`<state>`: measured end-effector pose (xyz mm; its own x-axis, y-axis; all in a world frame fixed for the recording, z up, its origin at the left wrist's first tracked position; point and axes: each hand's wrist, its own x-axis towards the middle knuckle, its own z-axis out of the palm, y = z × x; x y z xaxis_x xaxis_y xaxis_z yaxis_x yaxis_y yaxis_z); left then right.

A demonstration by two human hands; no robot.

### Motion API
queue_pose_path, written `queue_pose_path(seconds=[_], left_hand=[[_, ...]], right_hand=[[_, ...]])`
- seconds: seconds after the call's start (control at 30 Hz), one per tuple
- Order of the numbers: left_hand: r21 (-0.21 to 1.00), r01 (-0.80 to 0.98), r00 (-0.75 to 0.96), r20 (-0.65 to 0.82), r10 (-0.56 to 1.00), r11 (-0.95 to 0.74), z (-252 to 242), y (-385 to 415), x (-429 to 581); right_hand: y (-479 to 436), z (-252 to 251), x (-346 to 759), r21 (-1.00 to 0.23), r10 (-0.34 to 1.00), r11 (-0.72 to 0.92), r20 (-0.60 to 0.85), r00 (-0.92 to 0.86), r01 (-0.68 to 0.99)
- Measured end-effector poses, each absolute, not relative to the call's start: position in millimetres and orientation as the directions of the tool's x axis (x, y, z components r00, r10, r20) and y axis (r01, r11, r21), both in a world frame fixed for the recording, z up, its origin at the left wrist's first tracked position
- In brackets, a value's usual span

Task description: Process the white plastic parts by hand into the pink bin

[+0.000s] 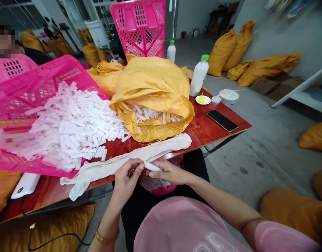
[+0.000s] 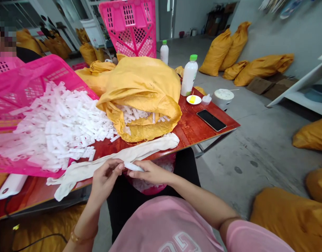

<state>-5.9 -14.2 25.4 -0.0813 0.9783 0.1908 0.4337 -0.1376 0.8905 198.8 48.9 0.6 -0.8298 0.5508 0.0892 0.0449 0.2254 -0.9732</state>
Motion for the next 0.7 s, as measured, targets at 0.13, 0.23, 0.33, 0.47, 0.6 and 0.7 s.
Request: queue_pose_path(seconds=[0.13, 0.23, 0.33, 0.47, 0.6, 0.7], left_hand=[[0.858, 0.499, 0.001, 0.144, 0.99, -0.125, 28, -9, -3], [0.876, 0.481, -0.118, 0.105, 0.987, -0.035, 26, -11, 9], [0.895, 0.446, -0.191, 0.073, 0.979, 0.021, 21, -16, 19], [0.924, 0.368, -0.236, -0.017, 0.972, 0.106, 14, -17, 26], [0.947, 0.298, -0.258, -0.042, 0.965, 0.12, 9, -18, 33], [0.922, 0.384, -0.22, 0.047, 0.974, 0.042, 5, -24, 35]], right_hand=[[45, -7, 196, -0.893, 0.608, 0.416, 0.132, -0.783, 0.173], [41, -18, 195, -0.67, 0.683, 0.63, 0.236, -0.692, 0.393], [38, -28, 195, -0.548, 0.664, 0.706, 0.293, -0.688, 0.448], [32, -32, 195, -0.508, 0.676, 0.708, 0.286, -0.679, 0.491], [29, -28, 196, -0.608, 0.735, 0.622, 0.234, -0.637, 0.494], [33, -23, 201, -0.85, 0.689, 0.45, 0.134, -0.712, 0.275]])
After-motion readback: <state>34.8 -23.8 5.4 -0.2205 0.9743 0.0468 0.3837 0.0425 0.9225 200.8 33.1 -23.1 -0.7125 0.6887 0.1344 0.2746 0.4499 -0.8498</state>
